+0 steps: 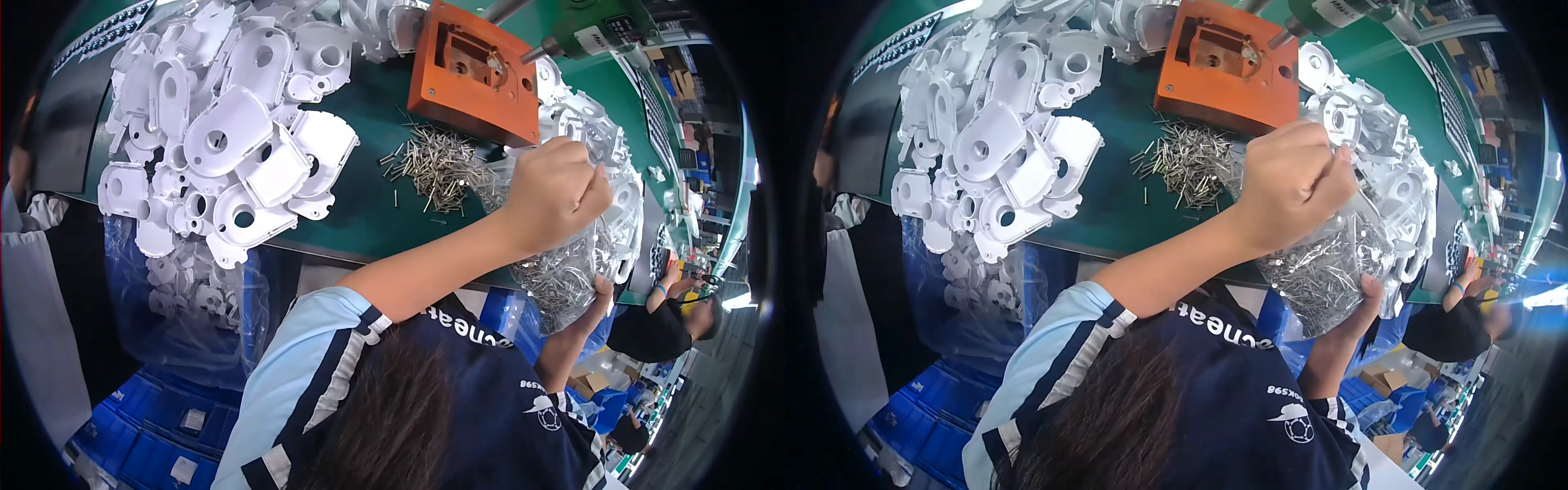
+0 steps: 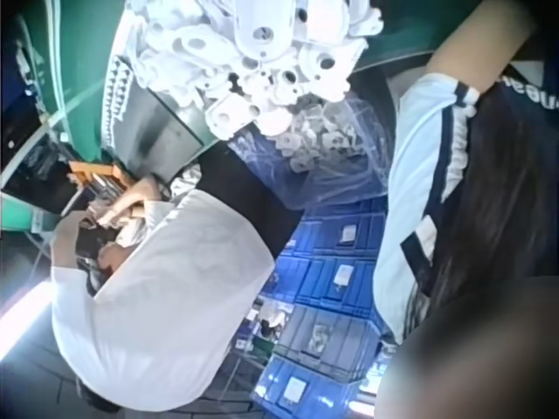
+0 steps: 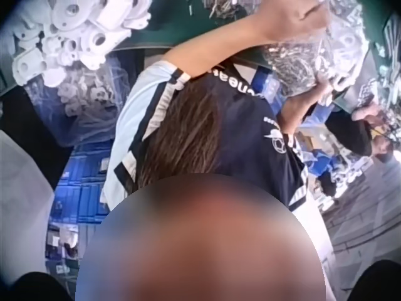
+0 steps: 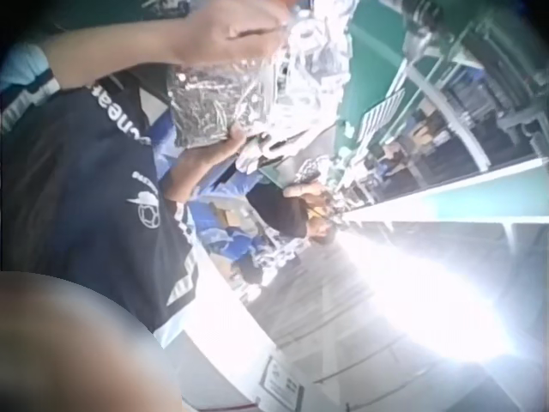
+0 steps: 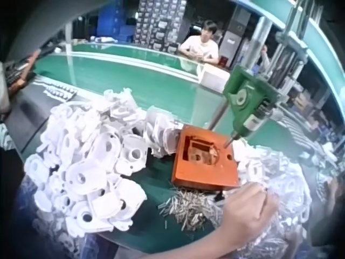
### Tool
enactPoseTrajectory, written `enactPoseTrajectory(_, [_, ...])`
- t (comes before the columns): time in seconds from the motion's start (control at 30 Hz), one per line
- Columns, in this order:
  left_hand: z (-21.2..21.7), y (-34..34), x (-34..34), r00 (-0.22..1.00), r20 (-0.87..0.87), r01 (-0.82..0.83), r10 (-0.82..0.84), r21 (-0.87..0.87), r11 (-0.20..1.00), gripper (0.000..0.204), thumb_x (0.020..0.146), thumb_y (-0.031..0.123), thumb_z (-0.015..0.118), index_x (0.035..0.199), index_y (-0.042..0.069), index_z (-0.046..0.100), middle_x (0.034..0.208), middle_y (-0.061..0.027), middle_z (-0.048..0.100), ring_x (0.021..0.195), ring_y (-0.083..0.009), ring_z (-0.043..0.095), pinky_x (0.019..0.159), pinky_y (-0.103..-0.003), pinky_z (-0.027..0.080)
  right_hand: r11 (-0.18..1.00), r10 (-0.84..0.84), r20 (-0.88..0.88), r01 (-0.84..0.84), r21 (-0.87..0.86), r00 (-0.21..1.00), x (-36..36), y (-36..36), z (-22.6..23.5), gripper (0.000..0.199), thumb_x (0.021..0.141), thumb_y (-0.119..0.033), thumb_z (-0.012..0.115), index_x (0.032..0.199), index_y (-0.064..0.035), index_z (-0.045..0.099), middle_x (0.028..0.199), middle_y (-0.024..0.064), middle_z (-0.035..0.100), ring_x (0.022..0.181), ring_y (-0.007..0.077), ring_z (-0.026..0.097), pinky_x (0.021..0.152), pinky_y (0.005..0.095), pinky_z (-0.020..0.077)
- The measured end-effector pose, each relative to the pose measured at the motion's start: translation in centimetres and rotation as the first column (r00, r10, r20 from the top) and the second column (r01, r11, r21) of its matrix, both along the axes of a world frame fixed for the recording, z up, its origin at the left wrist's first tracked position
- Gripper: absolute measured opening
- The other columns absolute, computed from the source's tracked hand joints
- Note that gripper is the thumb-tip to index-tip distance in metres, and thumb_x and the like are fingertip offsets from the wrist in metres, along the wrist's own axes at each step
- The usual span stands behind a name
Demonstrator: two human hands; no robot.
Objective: Operating a manual hand press to assemble plastic components on a production line.
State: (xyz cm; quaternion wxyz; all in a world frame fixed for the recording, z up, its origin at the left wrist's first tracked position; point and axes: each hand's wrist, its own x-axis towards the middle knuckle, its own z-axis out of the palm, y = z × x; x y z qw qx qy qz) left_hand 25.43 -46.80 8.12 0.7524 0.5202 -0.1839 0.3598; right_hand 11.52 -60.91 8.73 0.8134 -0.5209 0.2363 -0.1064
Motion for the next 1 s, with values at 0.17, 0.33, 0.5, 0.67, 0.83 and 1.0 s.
enactPoseTrajectory(0.17, [0.6,0.0,-0.5,1.000,0.025,-0.003,0.004,-0.032,0.999,0.030,0.072,-0.001,0.060,0.049,0.003,0.040,0.050,-0.0069,0.034,0.042,-0.0223,0.036,0.040,-0.034,0.027,0.996,-0.067,-0.030,0.065,-0.058,0.997,-0.3,-0.3,0.7,0.068,0.073,-0.033,0.052,0.129,0.0028,0.037,0.121,0.0220,0.051,0.101,0.0350,0.056,0.088,0.0464,0.0469])
enactPoseTrajectory(0.33, [0.6,-0.1,-0.4,0.999,0.041,0.000,0.002,-0.034,0.999,0.030,0.070,-0.002,0.060,0.049,0.003,0.040,0.050,-0.0073,0.035,0.043,-0.0230,0.037,0.040,-0.034,0.027,0.997,-0.058,-0.056,0.061,0.045,0.997,-1.4,0.9,0.7,0.060,0.076,-0.032,0.049,0.125,0.0022,0.042,0.120,0.0195,0.052,0.103,0.0327,0.056,0.091,0.0429,0.0454])
enactPoseTrajectory(0.5, [-0.2,-0.3,-0.6,0.999,-0.006,0.050,-0.050,-0.019,0.999,0.031,0.070,0.000,0.061,0.049,0.003,0.039,0.050,-0.0069,0.035,0.043,-0.0228,0.037,0.042,-0.034,0.028,0.995,-0.098,-0.074,0.098,-0.001,0.992,-1.8,1.7,0.4,0.057,0.078,-0.033,0.048,0.125,-0.0003,0.043,0.119,0.0176,0.053,0.105,0.0305,0.055,0.091,0.0423,0.0453])
enactPoseTrajectory(0.67, [-0.6,-0.3,-0.3,0.998,-0.015,0.056,-0.057,-0.023,0.998,0.031,0.072,0.001,0.060,0.049,0.003,0.039,0.050,-0.0069,0.035,0.044,-0.0233,0.037,0.042,-0.035,0.027,0.987,-0.144,-0.145,0.154,0.055,0.979,-2.0,1.7,0.3,0.059,0.078,-0.031,0.047,0.130,-0.0035,0.038,0.121,0.0176,0.051,0.106,0.0310,0.055,0.092,0.0438,0.0447])
enactPoseTrajectory(0.83, [-0.1,-0.1,-1.0,1.000,-0.013,0.018,-0.018,0.068,0.997,0.031,0.072,0.001,0.060,0.049,0.004,0.040,0.050,-0.0069,0.035,0.044,-0.0238,0.037,0.043,-0.035,0.028,0.993,-0.108,-0.095,0.112,0.037,0.990,-2.6,1.3,0.3,0.063,0.077,-0.032,0.047,0.131,-0.0015,0.036,0.121,0.0183,0.051,0.105,0.0328,0.055,0.093,0.0452,0.0444])
enactPoseTrajectory(1.0, [0.0,-0.4,-1.1,0.999,-0.008,0.041,-0.042,-0.027,0.999,0.029,0.071,0.000,0.061,0.050,0.005,0.041,0.051,-0.0068,0.035,0.044,-0.0240,0.038,0.042,-0.036,0.029,0.989,-0.137,-0.120,0.142,0.036,0.983,-3.0,0.5,0.0,0.065,0.076,-0.034,0.048,0.131,-0.0010,0.036,0.122,0.0191,0.050,0.107,0.0337,0.054,0.093,0.0457,0.0440])
